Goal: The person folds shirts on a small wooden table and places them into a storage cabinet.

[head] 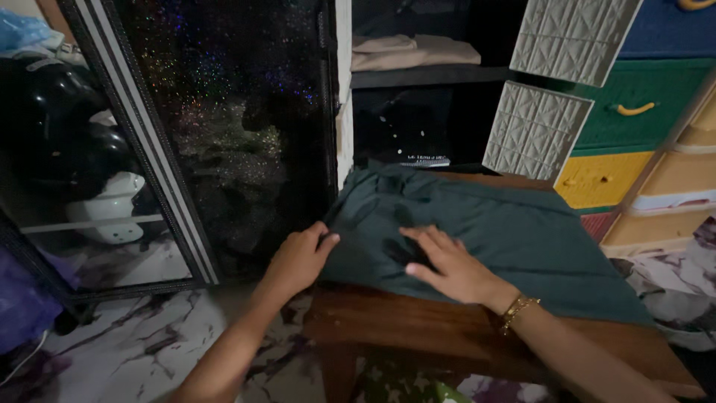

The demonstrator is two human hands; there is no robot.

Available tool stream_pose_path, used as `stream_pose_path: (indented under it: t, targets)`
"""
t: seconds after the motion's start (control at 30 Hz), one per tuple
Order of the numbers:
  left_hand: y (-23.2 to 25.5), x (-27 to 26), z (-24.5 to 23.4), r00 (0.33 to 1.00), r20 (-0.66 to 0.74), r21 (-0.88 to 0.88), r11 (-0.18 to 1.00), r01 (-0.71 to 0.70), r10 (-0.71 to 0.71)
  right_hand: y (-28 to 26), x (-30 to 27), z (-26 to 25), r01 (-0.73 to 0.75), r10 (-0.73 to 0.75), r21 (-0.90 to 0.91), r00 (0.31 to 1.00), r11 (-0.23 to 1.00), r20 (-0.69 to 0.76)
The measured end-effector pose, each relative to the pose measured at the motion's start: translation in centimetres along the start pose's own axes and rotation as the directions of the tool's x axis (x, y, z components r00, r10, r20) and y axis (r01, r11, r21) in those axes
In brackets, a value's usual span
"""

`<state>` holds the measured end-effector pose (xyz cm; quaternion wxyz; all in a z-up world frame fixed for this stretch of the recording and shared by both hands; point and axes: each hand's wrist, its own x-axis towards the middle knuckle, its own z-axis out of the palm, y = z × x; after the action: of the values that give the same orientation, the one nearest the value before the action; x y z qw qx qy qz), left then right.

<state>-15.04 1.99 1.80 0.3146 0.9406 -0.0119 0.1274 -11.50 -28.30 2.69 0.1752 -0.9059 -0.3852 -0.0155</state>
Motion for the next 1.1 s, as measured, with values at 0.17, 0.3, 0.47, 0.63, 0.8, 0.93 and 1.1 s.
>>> stream_pose_path:
  t: [0.17,0.3,0.47,0.63,0.8,0.93,1.1]
  targets:
    - [-3.1,0.9,-0.6,0.978,0.201,0.191,0.981,0.024,-0.063,3.3,-0.4,-2.0,-0.166,0.162,0.013,0.939,0.986,-0.305]
    - [-2.2,1.9,-2.0,0.937,0.337,0.354,0.934,-0.038,-0.089,9.3,-0.9,-3.3,-0.202,0.267,0.205,0.887,0.958,-0.376]
    - [5.7,3.8,1.5,0.979,0.202,0.444,0.892,-0.088,-0.004,15.4,-3.0,-4.4,-0.155,0.231,0.311,0.946,0.938,-0.228]
    - [11.3,5.1,9.1,0.901,0.345,0.311,0.874,-0.373,0.262,16.8,-10.9,-7.6,-0.273,0.29,0.192,0.955,0.943,-0.067]
    - [17.1,5.5,14.1,0.722,0.537,0.15,0.793,-0.59,0.436,18.7,-17.7,-9.6,-0.172,0.163,-0.075,0.981,0.982,-0.109]
    - [19.0,4.7,15.5,0.692,0.631,0.182,0.801,-0.57,0.35,20.1,-20.3,-9.6,-0.453,0.45,-0.047,0.891,0.89,-0.049]
    - [17.3,6.6,15.5,0.725,0.518,0.012,0.843,-0.537,0.454,24.3,-18.6,-9.2,-0.408,0.414,0.068,0.902,0.91,-0.123]
